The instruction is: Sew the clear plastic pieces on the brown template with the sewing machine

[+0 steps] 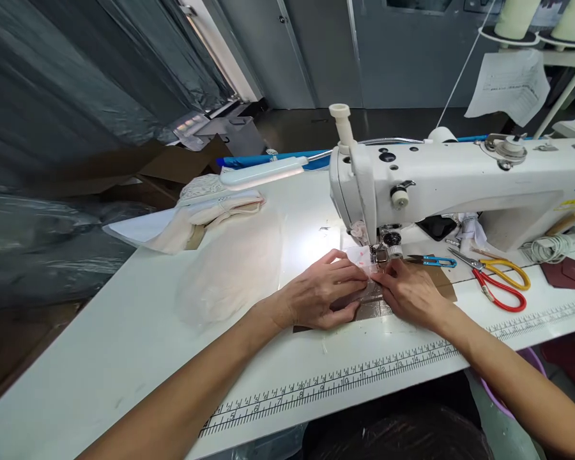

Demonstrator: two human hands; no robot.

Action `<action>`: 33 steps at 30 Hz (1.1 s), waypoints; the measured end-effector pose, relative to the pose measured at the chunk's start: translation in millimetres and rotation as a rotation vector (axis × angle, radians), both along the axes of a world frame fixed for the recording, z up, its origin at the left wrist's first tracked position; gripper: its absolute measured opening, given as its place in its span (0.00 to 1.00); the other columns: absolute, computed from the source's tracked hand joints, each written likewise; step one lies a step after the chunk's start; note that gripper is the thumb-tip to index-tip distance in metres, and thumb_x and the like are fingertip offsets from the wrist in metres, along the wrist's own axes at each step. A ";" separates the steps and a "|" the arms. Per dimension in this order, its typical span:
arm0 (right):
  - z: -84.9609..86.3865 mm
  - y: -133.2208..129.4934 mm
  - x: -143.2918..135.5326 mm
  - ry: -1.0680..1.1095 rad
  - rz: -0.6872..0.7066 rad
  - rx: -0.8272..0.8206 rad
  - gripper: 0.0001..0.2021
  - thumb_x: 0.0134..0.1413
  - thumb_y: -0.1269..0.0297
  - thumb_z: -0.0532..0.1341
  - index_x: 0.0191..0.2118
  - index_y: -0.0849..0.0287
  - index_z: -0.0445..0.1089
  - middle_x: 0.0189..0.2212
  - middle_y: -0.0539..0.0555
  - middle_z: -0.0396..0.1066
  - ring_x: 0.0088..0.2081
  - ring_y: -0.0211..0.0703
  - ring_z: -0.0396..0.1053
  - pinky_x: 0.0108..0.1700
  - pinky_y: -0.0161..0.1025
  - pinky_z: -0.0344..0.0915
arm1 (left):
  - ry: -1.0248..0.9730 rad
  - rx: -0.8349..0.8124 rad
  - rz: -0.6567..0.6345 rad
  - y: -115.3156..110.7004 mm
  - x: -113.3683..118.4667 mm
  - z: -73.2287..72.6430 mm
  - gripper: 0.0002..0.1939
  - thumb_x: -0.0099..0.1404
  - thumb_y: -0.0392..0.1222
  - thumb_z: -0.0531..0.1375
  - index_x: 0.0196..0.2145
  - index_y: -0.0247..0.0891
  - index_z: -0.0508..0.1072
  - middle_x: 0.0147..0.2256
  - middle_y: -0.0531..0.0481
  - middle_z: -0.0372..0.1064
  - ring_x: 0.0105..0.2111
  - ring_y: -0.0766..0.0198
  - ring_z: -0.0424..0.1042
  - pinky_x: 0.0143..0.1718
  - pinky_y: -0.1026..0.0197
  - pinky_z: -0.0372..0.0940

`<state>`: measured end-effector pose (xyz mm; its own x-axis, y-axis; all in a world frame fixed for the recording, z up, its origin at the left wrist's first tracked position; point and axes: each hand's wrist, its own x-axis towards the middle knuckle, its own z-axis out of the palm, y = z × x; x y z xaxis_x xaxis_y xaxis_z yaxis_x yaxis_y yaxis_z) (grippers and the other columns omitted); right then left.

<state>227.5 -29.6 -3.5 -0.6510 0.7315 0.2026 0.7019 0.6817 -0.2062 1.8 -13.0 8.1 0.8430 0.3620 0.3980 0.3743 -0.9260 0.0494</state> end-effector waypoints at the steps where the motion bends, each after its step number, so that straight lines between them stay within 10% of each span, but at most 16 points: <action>1: 1.2 -0.1 -0.7 -0.021 0.001 0.003 0.17 0.64 0.70 0.51 0.54 0.55 0.70 0.41 0.58 0.67 0.35 0.43 0.67 0.33 0.38 0.69 | -0.004 -0.021 -0.003 0.3 -0.3 -1.1 0.10 0.62 0.39 0.53 0.34 0.37 0.73 0.35 0.47 0.74 0.32 0.60 0.68 0.42 0.52 0.61; 33: 9.9 2.9 -7.6 -0.085 -0.057 -0.059 0.20 0.67 0.65 0.45 0.56 0.59 0.68 0.42 0.62 0.69 0.33 0.43 0.66 0.34 0.41 0.68 | 0.059 -0.100 0.204 3.8 0.7 -7.2 0.18 0.63 0.44 0.53 0.47 0.33 0.70 0.47 0.40 0.70 0.40 0.55 0.71 0.41 0.51 0.65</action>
